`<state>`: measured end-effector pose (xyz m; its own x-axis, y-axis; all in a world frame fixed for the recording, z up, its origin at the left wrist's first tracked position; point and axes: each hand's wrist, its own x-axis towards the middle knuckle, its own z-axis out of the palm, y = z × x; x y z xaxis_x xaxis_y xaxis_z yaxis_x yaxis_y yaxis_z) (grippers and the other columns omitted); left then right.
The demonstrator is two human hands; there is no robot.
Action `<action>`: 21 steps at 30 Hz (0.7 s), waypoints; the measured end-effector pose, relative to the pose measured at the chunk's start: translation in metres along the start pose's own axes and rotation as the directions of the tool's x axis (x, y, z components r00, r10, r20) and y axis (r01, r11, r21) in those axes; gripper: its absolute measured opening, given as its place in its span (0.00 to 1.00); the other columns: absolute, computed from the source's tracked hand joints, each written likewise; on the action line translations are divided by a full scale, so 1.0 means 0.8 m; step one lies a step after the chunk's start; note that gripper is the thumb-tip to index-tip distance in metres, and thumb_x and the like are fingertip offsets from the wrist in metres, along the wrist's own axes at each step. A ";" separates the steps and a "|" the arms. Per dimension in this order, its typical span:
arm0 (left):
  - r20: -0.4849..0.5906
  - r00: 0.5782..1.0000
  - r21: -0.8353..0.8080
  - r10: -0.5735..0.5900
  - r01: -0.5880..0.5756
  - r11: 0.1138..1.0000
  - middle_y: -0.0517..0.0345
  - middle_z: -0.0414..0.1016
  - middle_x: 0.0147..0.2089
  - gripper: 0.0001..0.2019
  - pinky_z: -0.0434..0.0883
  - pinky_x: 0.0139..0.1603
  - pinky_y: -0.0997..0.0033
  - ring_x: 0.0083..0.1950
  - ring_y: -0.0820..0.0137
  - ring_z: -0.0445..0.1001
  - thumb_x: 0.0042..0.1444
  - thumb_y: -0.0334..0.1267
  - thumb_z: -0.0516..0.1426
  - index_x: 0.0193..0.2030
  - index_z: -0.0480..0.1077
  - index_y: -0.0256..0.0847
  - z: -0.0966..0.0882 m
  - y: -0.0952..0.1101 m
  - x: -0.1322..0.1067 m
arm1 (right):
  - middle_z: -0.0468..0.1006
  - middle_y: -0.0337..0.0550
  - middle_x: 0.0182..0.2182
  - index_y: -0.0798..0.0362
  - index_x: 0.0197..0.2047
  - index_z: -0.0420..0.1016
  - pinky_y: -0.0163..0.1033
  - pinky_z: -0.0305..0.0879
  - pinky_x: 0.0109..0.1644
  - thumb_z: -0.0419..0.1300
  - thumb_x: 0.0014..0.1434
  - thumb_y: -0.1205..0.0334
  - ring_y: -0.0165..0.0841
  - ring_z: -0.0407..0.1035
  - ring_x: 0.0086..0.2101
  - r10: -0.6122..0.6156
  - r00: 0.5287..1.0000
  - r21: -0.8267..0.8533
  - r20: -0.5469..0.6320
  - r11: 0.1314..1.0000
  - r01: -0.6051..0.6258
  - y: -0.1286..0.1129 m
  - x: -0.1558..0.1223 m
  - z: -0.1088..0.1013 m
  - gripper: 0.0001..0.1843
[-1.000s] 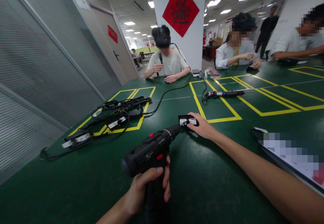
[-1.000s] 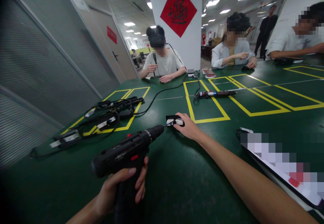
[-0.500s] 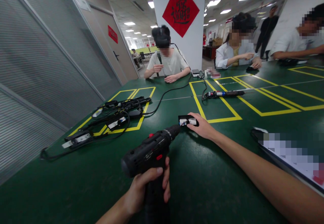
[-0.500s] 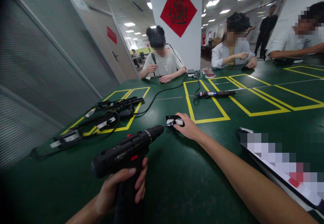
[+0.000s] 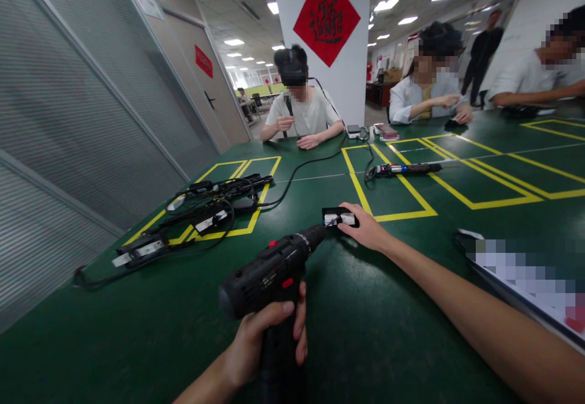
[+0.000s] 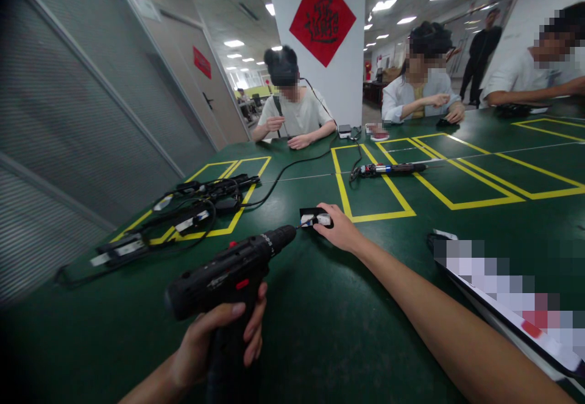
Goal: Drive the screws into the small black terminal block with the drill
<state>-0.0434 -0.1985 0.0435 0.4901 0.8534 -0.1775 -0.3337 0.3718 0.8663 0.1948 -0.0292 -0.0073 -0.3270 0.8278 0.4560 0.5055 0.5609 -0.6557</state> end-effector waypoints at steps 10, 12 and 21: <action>0.012 1.000 -0.014 0.015 -0.015 1.000 0.59 0.65 0.25 0.12 0.66 0.27 0.65 0.22 0.67 0.71 0.56 0.36 0.45 0.46 0.58 0.35 -0.001 -0.002 0.001 | 0.67 0.47 0.51 0.53 0.55 0.62 0.52 0.63 0.50 0.56 0.60 0.59 0.39 0.66 0.47 -0.003 1.000 0.006 0.001 1.000 0.003 0.001 0.000 0.000 0.20; 0.012 1.000 -0.010 0.012 -0.012 1.000 0.59 0.65 0.25 0.12 0.66 0.27 0.65 0.22 0.67 0.71 0.56 0.36 0.45 0.46 0.58 0.35 -0.001 -0.001 0.001 | 0.67 0.47 0.51 0.53 0.55 0.62 0.52 0.64 0.50 0.56 0.60 0.59 0.39 0.66 0.47 -0.003 1.000 0.007 0.001 1.000 0.003 0.001 0.000 0.000 0.20; 0.008 1.000 -0.015 0.014 -0.014 1.000 0.60 0.64 0.24 0.12 0.67 0.27 0.64 0.21 0.67 0.71 0.56 0.36 0.45 0.46 0.58 0.36 0.000 -0.001 0.001 | 0.67 0.47 0.52 0.53 0.55 0.62 0.52 0.63 0.50 0.56 0.60 0.59 0.40 0.66 0.47 0.000 1.000 0.002 0.001 1.000 0.000 0.003 0.000 0.000 0.21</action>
<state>-0.0426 -0.1985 0.0426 0.4915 0.8558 -0.1616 -0.3528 0.3653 0.8615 0.1962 -0.0280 -0.0091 -0.3279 0.8279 0.4550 0.5037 0.5607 -0.6572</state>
